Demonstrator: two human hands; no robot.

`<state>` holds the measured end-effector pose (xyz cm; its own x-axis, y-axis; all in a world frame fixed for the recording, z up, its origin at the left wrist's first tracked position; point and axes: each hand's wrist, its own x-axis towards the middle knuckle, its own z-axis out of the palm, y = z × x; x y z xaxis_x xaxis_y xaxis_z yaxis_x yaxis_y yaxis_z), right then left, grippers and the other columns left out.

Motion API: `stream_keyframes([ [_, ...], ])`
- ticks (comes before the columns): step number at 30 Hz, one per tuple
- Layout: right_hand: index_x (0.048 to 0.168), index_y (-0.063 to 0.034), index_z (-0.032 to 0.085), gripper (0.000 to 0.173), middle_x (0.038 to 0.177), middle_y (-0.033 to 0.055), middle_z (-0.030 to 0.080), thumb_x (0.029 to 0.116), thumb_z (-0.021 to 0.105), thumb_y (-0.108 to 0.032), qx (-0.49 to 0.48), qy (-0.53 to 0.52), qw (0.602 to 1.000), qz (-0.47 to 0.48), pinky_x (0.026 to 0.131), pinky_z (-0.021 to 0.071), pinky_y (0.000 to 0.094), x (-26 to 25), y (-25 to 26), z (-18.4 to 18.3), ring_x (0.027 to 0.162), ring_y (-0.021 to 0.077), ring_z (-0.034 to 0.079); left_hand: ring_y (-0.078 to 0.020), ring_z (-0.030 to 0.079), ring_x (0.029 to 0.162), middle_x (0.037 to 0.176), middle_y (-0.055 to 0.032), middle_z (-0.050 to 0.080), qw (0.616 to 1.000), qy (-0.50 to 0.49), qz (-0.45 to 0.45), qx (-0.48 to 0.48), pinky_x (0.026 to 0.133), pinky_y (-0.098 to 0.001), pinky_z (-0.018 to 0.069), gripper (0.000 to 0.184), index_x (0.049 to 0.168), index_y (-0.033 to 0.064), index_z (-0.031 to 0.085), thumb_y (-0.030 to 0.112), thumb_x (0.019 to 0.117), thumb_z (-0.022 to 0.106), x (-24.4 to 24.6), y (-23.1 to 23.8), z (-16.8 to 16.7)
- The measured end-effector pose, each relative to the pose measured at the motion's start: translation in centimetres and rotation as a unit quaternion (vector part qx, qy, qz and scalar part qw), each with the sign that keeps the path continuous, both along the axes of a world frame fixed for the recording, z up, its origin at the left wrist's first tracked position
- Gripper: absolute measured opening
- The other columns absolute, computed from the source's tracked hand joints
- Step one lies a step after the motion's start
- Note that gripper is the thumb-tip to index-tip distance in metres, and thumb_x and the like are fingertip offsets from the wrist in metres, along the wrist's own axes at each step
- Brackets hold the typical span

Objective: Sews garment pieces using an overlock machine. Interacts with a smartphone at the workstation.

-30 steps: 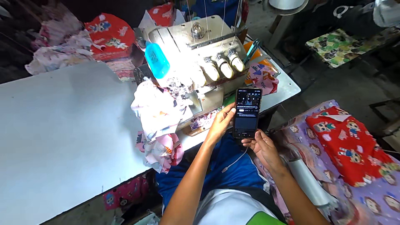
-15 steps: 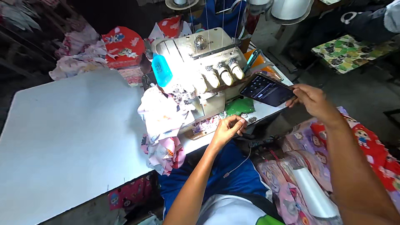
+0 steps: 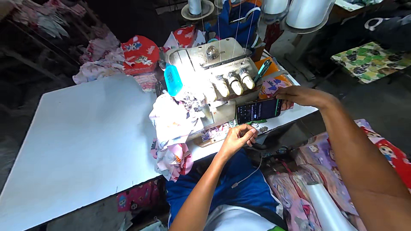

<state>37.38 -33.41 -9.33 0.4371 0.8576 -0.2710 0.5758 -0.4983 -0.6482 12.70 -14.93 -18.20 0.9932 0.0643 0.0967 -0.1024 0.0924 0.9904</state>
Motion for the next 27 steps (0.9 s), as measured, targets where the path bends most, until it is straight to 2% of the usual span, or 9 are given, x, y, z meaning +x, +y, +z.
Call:
stream_keyframes([
  [5,0.126,-0.0014,0.063,0.031,0.084,0.0102,0.068,0.1113,0.041,-0.017,0.008,0.036,0.999,-0.035,0.065,0.0578,0.0278,-0.4,0.1,0.0,0.065,0.0125,0.066,-0.0044,0.067,0.066,0.080,-0.0003,0.070,1.000,-0.013,-0.006,0.011,0.066,-0.0216,0.0586,0.018,0.102,-0.0032,0.068,0.009,0.1042,0.055,0.0,-0.1,-0.3],
  [9,0.134,-0.0043,0.062,0.036,0.102,0.0184,0.069,0.1120,0.041,-0.024,0.079,-0.088,0.985,-0.129,0.072,0.0589,0.0451,-2.5,-1.1,-0.6,0.075,0.0255,0.069,-0.0033,0.066,0.066,0.079,0.0000,0.070,0.999,-0.015,-0.007,0.036,0.066,-0.0205,0.0578,0.019,0.102,-0.0034,0.069,0.011,0.1040,0.056,-0.1,-0.1,-0.2],
  [12,0.122,0.0022,0.065,0.032,0.105,0.0232,0.065,0.1089,0.050,-0.023,0.201,-0.184,0.935,-0.229,0.069,0.0555,0.0516,-5.4,-3.3,-2.2,0.074,0.0307,0.064,-0.0033,0.066,0.067,0.080,-0.0001,0.070,0.999,0.000,-0.017,0.027,0.067,-0.0210,0.0582,0.020,0.104,-0.0032,0.069,0.012,0.1039,0.056,-0.1,-0.1,0.1],
  [17,0.106,0.0085,0.068,0.035,0.084,0.0091,0.067,0.1032,0.058,-0.025,0.257,-0.130,0.926,-0.246,0.067,0.0545,0.0232,-12.6,-5.6,-5.3,0.069,0.0041,0.060,-0.0043,0.064,0.072,0.085,-0.0067,0.070,0.992,-0.077,-0.076,0.064,0.068,-0.0210,0.0546,0.022,0.105,-0.0077,0.069,0.012,0.1023,0.059,-4.1,0.2,3.8],
  [20,0.110,0.0031,0.072,0.032,0.086,0.0024,0.071,0.1056,0.053,-0.023,0.253,-0.070,0.942,-0.209,0.074,0.0543,0.0185,-16.6,-6.3,-7.7,0.075,-0.0018,0.063,-0.0058,0.065,0.077,0.085,-0.0102,0.070,0.975,-0.165,-0.101,0.110,0.073,-0.0209,0.0530,0.023,0.099,-0.0089,0.069,0.012,0.1009,0.062,-8.4,2.1,6.7],
  [22,0.113,0.0045,0.072,0.028,0.102,0.0070,0.074,0.1045,0.054,-0.016,0.272,-0.028,0.945,-0.180,0.086,0.0560,0.0186,-18.1,-6.6,-9.5,0.091,0.0004,0.068,-0.0040,0.064,0.080,0.086,-0.0079,0.071,0.969,-0.197,-0.048,0.143,0.075,-0.0196,0.0518,0.027,0.095,-0.0047,0.071,0.020,0.1022,0.063,-11.5,4.7,8.5],
  [24,0.111,0.0078,0.071,0.024,0.108,0.0097,0.071,0.0997,0.057,-0.007,0.292,0.025,0.940,-0.177,0.089,0.0569,0.0186,-19.3,-6.3,-10.7,0.096,0.0021,0.068,0.0034,0.064,0.086,0.090,0.0042,0.072,0.965,-0.153,0.062,0.202,0.079,-0.0161,0.0526,0.030,0.094,0.0076,0.073,0.034,0.1028,0.061,-14.6,8.4,10.7],
  [25,0.110,0.0080,0.071,0.022,0.108,0.0084,0.071,0.0984,0.059,-0.006,0.297,0.048,0.936,-0.180,0.088,0.0573,0.0180,-19.8,-5.9,-10.9,0.095,0.0014,0.068,0.0050,0.064,0.087,0.092,0.0085,0.072,0.954,-0.124,0.127,0.240,0.078,-0.0150,0.0534,0.028,0.094,0.0114,0.073,0.035,0.1023,0.061,-15.7,10.3,11.9],
  [27,0.109,0.0055,0.072,0.020,0.103,0.0029,0.072,0.0977,0.061,-0.007,0.307,0.072,0.931,-0.183,0.082,0.0580,0.0160,-20.6,-4.5,-11.0,0.088,-0.0016,0.068,0.0005,0.064,0.085,0.098,0.0036,0.070,0.908,-0.111,0.233,0.330,0.076,-0.0180,0.0553,0.019,0.100,0.0054,0.072,0.020,0.1025,0.060,-16.5,14.1,14.0],
])
